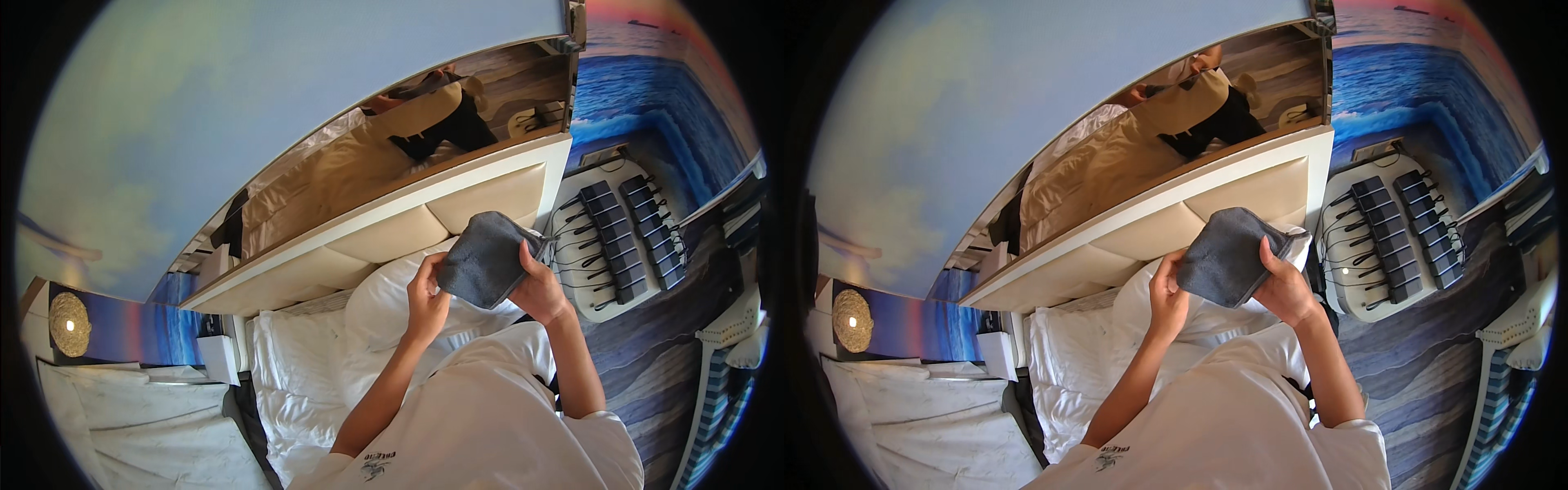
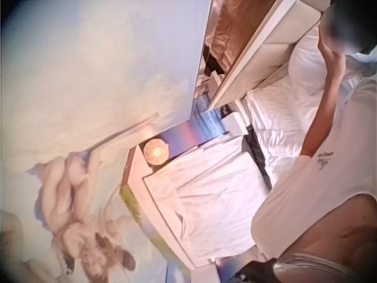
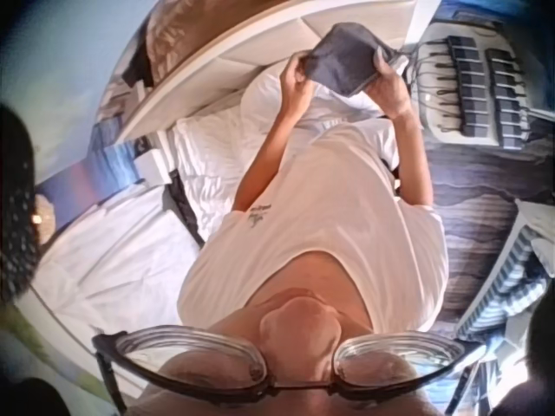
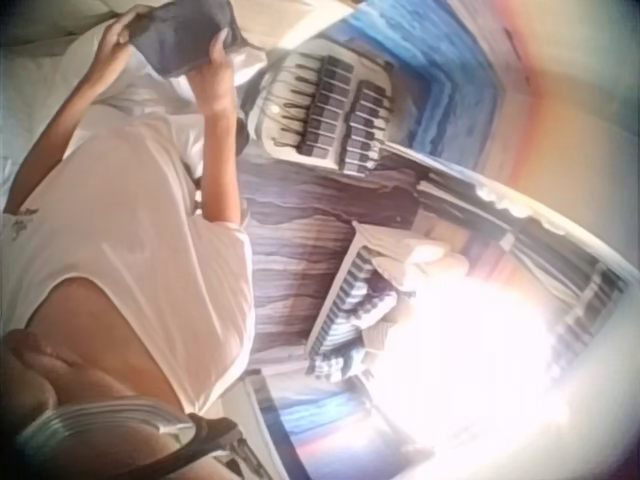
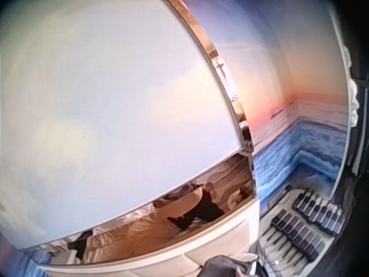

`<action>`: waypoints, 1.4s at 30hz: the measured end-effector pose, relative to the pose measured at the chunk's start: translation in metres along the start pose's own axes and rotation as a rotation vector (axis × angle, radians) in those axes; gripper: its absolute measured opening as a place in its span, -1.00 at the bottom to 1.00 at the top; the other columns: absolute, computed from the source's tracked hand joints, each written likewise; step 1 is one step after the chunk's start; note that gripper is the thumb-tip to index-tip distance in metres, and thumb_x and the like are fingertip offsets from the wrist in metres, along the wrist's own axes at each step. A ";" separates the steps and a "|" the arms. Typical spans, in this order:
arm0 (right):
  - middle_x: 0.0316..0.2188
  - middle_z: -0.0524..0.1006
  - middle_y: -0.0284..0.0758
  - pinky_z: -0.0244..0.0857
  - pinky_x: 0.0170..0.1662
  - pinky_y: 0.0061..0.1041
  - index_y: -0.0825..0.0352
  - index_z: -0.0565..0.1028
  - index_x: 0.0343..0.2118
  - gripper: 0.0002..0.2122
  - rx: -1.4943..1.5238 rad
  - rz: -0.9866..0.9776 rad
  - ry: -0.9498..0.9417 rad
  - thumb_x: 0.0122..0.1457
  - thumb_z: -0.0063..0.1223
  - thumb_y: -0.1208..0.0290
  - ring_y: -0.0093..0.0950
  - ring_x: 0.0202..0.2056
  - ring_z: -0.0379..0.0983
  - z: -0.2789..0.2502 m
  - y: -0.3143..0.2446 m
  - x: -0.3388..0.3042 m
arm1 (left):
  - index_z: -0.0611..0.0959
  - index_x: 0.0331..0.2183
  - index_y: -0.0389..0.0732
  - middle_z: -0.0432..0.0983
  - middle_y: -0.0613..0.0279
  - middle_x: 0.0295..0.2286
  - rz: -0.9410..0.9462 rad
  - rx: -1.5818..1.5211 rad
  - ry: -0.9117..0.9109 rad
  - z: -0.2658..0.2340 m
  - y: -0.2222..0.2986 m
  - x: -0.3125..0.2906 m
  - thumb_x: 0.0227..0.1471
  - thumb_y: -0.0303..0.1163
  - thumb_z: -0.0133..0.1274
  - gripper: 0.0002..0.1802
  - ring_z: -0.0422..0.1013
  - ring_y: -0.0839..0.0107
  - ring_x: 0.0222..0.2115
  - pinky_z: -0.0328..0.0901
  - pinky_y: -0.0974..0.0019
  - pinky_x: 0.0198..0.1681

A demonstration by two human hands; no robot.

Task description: The person wipes a large wall-mounted mirror with a gray cloth, moving in circular and sweeping motions across the surface. The person then wipes the wooden frame below the mirror and folds the cloth.

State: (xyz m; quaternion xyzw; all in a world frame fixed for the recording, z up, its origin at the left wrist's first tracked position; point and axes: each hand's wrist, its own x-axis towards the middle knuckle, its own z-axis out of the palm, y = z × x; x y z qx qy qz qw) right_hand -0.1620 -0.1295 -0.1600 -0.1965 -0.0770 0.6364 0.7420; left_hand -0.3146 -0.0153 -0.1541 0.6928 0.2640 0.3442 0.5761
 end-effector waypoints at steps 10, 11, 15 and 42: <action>0.08 0.32 -0.34 0.11 0.13 -0.36 0.30 0.21 0.14 -0.53 -0.123 -0.041 0.093 0.28 -0.28 0.08 -0.43 0.10 0.24 0.011 0.013 0.004 | 0.52 -0.41 -0.33 0.35 0.42 -0.57 -0.066 0.390 0.113 -0.009 0.002 -0.011 0.06 -0.47 -0.12 -0.85 0.21 0.67 -0.53 0.15 0.53 -0.48; 0.06 0.34 -0.34 0.12 0.13 -0.37 0.31 0.22 0.12 -0.54 -0.176 -0.063 0.124 0.28 -0.26 0.10 -0.44 0.08 0.26 0.011 0.014 0.004 | 0.53 -0.40 -0.33 0.38 0.43 -0.54 -0.072 0.433 0.094 -0.008 0.006 -0.010 0.08 -0.43 -0.15 -0.80 0.21 0.68 -0.50 0.14 0.55 -0.45; 0.01 0.38 -0.33 0.14 0.11 -0.40 0.35 0.27 0.08 -0.56 -0.189 -0.089 0.152 0.27 -0.23 0.12 -0.48 0.02 0.31 0.009 0.015 0.004 | 0.49 -0.51 -0.31 0.18 0.46 -0.69 -0.300 0.039 0.108 -0.016 0.030 -0.014 0.10 -0.27 -0.13 -0.69 0.06 0.66 -0.65 0.03 0.46 -0.62; 0.02 0.36 -0.11 0.23 0.10 -0.28 0.50 0.22 0.06 -0.49 0.300 0.178 0.112 0.29 -0.34 0.09 -0.27 0.04 0.32 -0.003 0.030 0.018 | 0.52 -0.48 -0.20 0.46 0.31 -0.59 0.172 0.699 0.288 -0.018 0.034 -0.025 -0.14 -0.43 0.19 -0.85 0.41 0.37 -0.51 0.20 0.33 -0.38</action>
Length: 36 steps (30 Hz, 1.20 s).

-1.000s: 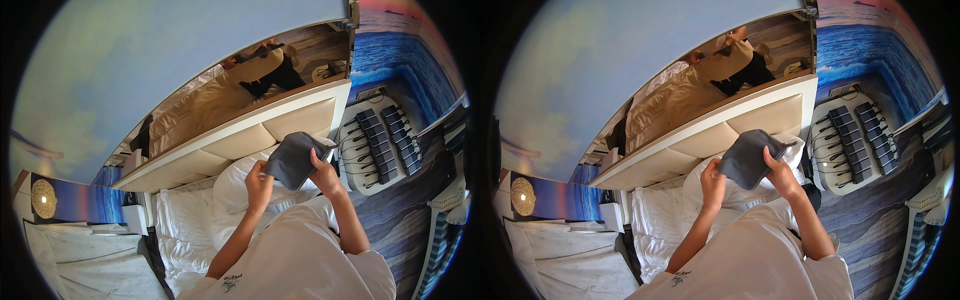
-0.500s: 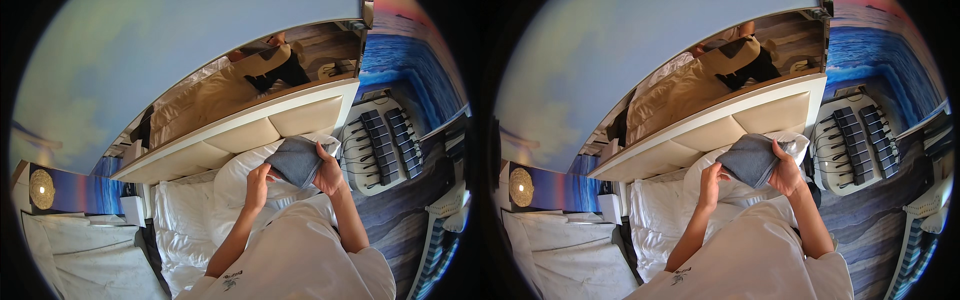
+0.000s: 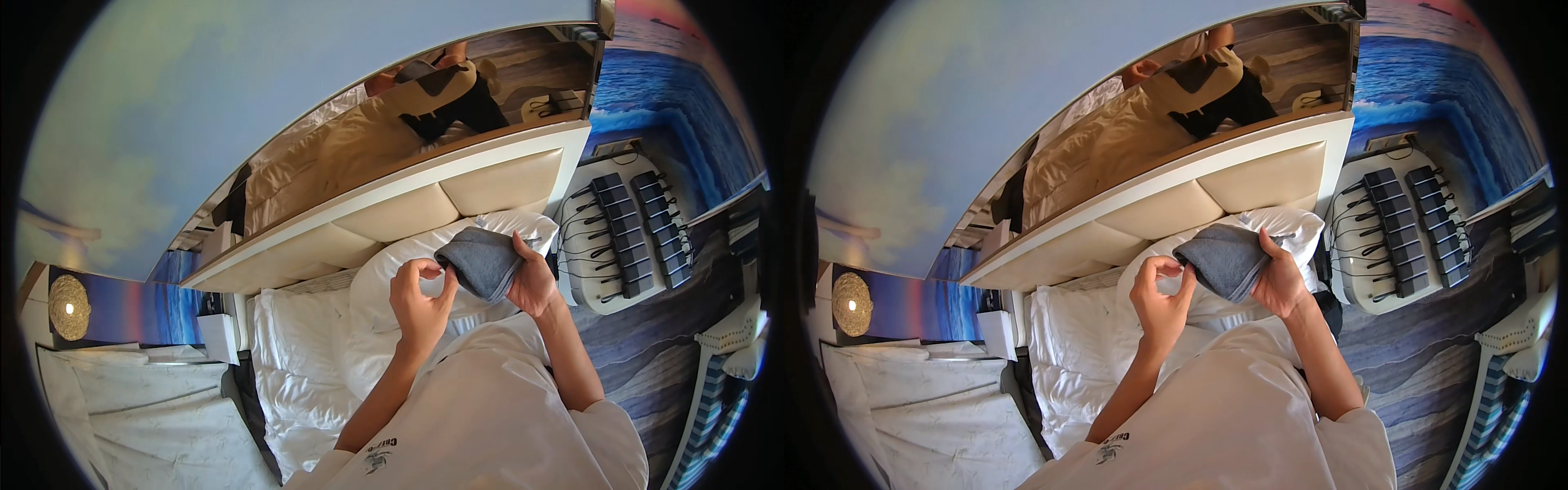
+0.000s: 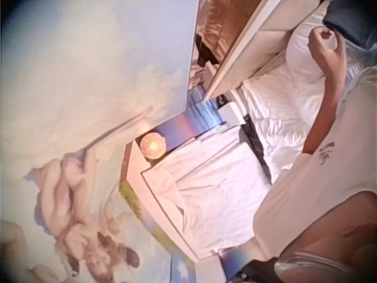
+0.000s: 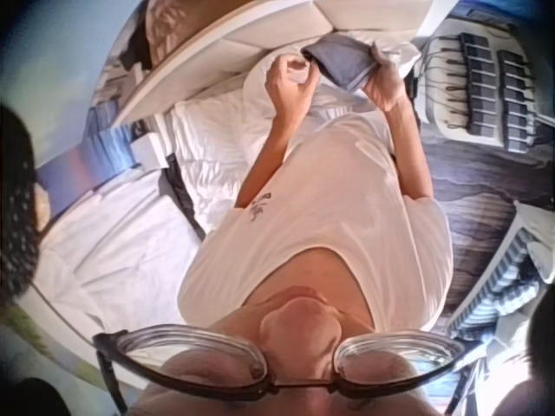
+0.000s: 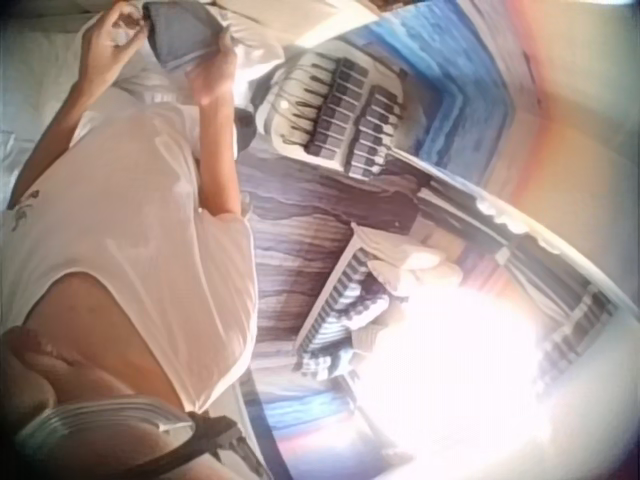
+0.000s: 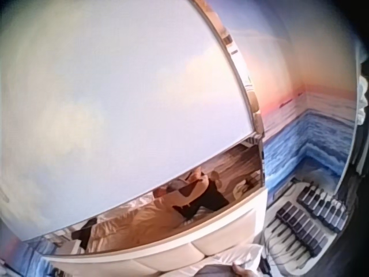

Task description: The person wipes a large wall-mounted mirror with a gray cloth, moving in circular and sweeping motions across the surface. The person then wipes the wooden frame below the mirror and folds the cloth.

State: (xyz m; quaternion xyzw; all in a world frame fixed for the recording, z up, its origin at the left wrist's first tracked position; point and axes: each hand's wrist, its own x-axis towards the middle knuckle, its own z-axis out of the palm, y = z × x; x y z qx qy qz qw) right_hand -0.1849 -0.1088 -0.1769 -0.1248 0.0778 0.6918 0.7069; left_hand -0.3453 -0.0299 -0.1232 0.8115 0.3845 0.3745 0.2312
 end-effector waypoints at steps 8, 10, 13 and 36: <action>0.03 0.38 -0.20 0.20 0.10 -0.30 0.40 0.26 0.07 -0.54 -0.025 -0.042 0.027 0.27 -0.27 0.12 -0.33 0.04 0.33 0.003 0.007 -0.001 | 0.52 -0.38 -0.25 0.44 0.27 -0.57 -0.112 -0.144 -0.051 0.009 -0.008 -0.005 -0.16 -0.52 0.16 -0.80 0.39 0.41 -0.49 0.26 0.37 -0.37; 0.02 0.38 -0.21 0.21 0.10 -0.29 0.39 0.26 0.07 -0.55 -0.023 -0.058 0.032 0.26 -0.24 0.14 -0.33 0.03 0.34 0.004 0.010 -0.002 | 0.52 -0.37 -0.27 0.46 0.26 -0.54 -0.305 -0.218 -0.075 0.012 -0.007 -0.009 -0.13 -0.54 0.12 -0.82 0.39 0.46 -0.49 0.27 0.42 -0.36; 0.01 0.40 -0.24 0.21 0.10 -0.30 0.37 0.28 0.06 -0.57 -0.055 -0.065 0.029 0.25 -0.20 0.16 -0.36 0.03 0.35 0.008 0.012 -0.004 | 0.52 -0.37 -0.31 0.48 0.29 -0.47 -0.448 -0.499 -0.159 0.018 -0.027 -0.015 -0.10 -0.55 0.09 -0.85 0.37 0.54 -0.45 0.26 0.48 -0.31; 0.00 0.41 -0.26 0.20 0.07 -0.34 0.37 0.29 0.05 -0.57 -0.045 -0.150 0.043 0.27 -0.25 0.14 -0.39 0.01 0.36 0.002 0.004 -0.003 | 0.44 -0.23 -0.32 0.43 0.25 -0.35 -0.478 -0.741 -0.209 0.017 -0.018 -0.008 0.04 -0.48 0.06 -0.76 0.35 0.57 -0.37 0.25 0.49 -0.28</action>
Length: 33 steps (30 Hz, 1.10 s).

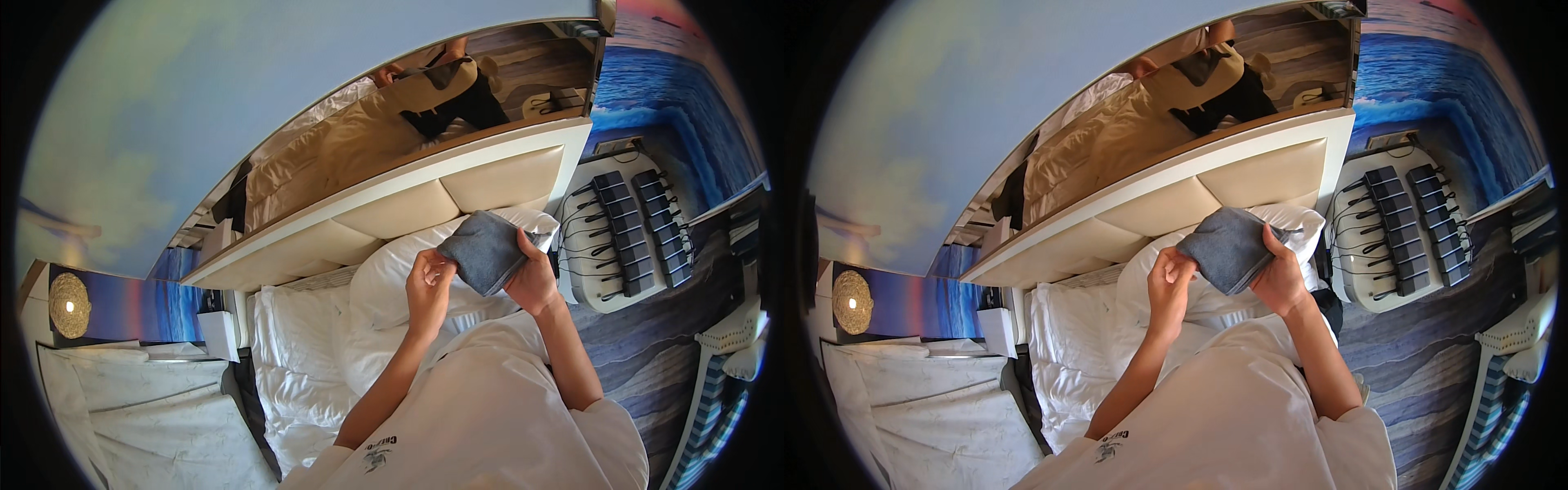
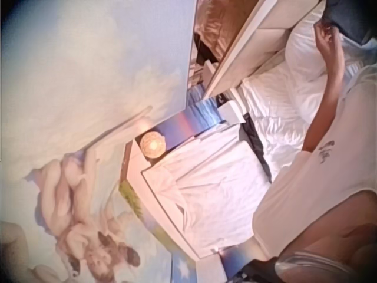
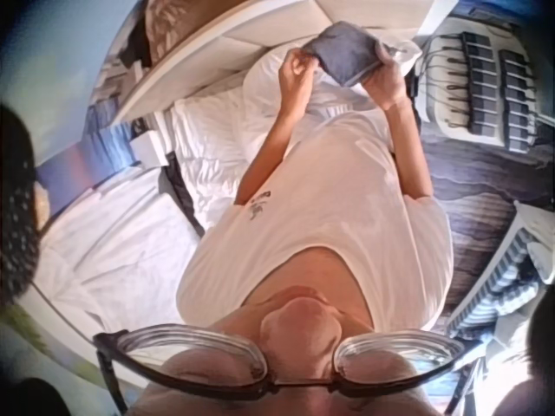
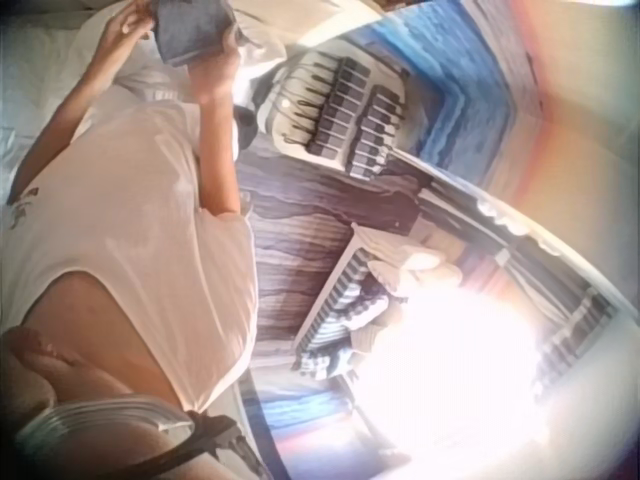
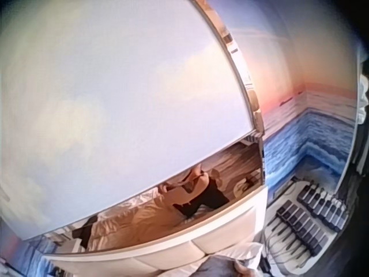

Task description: The person wipes a large wall-mounted mirror with a gray cloth, moving in circular and sweeping motions across the surface. The person then wipes the wooden frame below the mirror and folds the cloth.

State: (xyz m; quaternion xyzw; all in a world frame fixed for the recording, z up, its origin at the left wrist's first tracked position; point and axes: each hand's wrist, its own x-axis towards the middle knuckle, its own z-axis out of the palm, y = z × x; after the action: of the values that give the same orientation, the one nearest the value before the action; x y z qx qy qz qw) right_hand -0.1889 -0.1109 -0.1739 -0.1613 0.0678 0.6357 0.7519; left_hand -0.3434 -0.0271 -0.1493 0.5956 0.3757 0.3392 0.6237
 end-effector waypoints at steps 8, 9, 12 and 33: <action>-0.04 0.44 -0.33 0.25 0.03 -0.42 0.32 0.31 0.04 -0.57 -0.215 -0.076 0.075 0.26 -0.22 0.09 -0.47 -0.03 0.38 -0.002 -0.004 0.001 | 0.45 -0.23 -0.35 0.44 0.23 -0.40 0.151 0.011 0.050 -0.007 -0.001 -0.006 0.08 -0.42 0.04 -0.76 0.37 0.53 -0.38 0.31 0.44 -0.22; -0.04 0.44 -0.33 0.25 0.03 -0.43 0.31 0.31 0.04 -0.57 -0.197 -0.082 0.059 0.26 -0.22 0.09 -0.47 -0.03 0.38 -0.002 -0.004 0.002 | 0.44 -0.20 -0.34 0.44 0.22 -0.38 0.107 0.001 0.042 -0.004 0.002 -0.006 0.08 -0.40 0.04 -0.73 0.37 0.52 -0.36 0.30 0.44 -0.22; -0.04 0.43 -0.34 0.27 0.01 -0.43 0.30 0.32 0.04 -0.57 -0.229 -0.064 0.062 0.25 -0.21 0.07 -0.48 -0.04 0.39 0.001 -0.002 0.002 | 0.39 -0.12 -0.31 0.42 0.20 -0.32 -0.004 -0.020 0.006 0.004 0.011 -0.003 0.08 -0.35 0.05 -0.63 0.35 0.52 -0.31 0.29 0.41 -0.21; -0.25 0.51 -0.33 0.39 -0.19 -0.48 0.35 0.36 -0.04 -0.65 -0.526 0.030 0.082 0.22 -0.14 0.21 -0.51 -0.27 0.47 -0.011 -0.007 -0.002 | 0.42 -0.36 -0.30 0.34 0.34 -0.54 0.183 0.100 0.163 -0.009 0.007 0.001 0.09 -0.54 -0.10 -0.96 0.28 0.63 -0.51 0.22 0.53 -0.40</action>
State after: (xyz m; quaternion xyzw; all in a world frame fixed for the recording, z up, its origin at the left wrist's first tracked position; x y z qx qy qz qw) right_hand -0.1809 -0.1168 -0.1822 -0.3756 -0.0669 0.6355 0.6713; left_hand -0.3504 -0.0212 -0.1424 0.6282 0.3858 0.4228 0.5270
